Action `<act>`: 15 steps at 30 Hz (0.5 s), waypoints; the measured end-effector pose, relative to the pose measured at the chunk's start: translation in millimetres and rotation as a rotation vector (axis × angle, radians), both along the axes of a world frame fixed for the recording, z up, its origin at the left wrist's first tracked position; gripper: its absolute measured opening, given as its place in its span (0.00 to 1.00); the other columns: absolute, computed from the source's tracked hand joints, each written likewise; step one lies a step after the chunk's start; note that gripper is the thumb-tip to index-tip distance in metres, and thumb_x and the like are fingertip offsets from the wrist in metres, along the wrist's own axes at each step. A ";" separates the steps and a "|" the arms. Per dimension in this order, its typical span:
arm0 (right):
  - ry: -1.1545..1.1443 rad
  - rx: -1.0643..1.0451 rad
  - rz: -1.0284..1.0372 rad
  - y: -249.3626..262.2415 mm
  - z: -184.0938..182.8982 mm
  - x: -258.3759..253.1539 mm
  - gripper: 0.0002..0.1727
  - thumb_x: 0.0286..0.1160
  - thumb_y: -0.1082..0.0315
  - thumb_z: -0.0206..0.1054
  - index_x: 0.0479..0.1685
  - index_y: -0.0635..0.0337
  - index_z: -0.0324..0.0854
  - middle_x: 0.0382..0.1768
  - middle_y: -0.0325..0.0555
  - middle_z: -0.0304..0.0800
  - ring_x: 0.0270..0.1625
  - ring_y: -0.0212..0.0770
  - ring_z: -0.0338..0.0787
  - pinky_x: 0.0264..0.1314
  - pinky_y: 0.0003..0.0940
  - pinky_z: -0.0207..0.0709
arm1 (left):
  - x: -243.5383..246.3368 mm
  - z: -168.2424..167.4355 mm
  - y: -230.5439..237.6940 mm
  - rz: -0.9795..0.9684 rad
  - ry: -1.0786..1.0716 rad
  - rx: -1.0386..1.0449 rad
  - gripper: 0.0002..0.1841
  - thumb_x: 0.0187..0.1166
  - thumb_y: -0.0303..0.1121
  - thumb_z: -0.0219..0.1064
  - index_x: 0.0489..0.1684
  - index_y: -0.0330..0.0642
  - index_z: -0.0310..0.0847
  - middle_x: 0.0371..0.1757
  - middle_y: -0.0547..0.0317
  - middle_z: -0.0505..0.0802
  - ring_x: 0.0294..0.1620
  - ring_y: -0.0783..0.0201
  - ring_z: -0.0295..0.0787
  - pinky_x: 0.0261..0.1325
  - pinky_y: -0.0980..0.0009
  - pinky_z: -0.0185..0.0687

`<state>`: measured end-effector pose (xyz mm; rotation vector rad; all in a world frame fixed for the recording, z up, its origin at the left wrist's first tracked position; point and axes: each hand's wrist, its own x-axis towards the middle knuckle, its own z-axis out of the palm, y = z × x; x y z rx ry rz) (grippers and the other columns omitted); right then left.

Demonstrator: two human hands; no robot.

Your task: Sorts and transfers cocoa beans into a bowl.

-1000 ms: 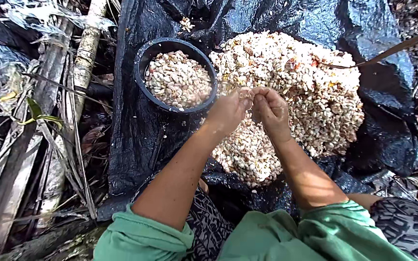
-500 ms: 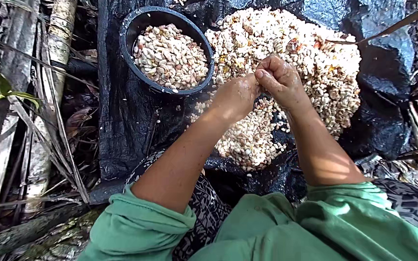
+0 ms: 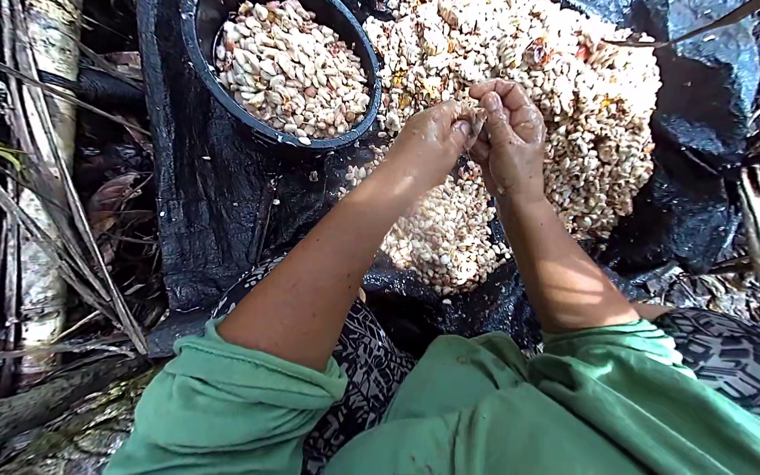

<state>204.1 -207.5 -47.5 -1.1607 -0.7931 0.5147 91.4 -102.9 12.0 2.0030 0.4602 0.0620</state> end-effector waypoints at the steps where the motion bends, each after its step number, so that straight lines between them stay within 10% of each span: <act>1: -0.088 0.022 -0.012 2.4 -4.1 -0.4 0.09 0.91 0.67 0.52 0.54 0.59 0.76 0.28 0.28 0.78 0.21 0.22 0.72 0.22 0.19 0.69 | 0.6 0.8 0.4 0.080 -0.031 -0.144 0.13 0.93 0.33 0.52 0.61 0.36 0.80 0.39 0.58 0.86 0.34 0.71 0.81 0.42 0.74 0.79; 7: -0.333 0.103 -0.004 11.5 0.8 -3.8 0.04 0.87 0.69 0.57 0.50 0.60 0.71 0.28 0.30 0.77 0.24 0.22 0.78 0.25 0.21 0.77 | -4.6 14.8 3.7 0.224 -0.136 -0.555 0.07 0.90 0.30 0.57 0.54 0.41 0.79 0.29 0.66 0.85 0.27 0.73 0.84 0.33 0.78 0.84; 15: -0.218 0.093 0.108 18.0 0.7 -4.1 0.07 0.79 0.77 0.57 0.49 0.58 0.71 0.29 0.29 0.78 0.23 0.22 0.75 0.22 0.19 0.72 | -9.7 19.2 11.8 0.144 -0.034 -0.062 0.06 0.88 0.30 0.57 0.50 0.38 0.77 0.28 0.62 0.85 0.24 0.74 0.83 0.31 0.77 0.81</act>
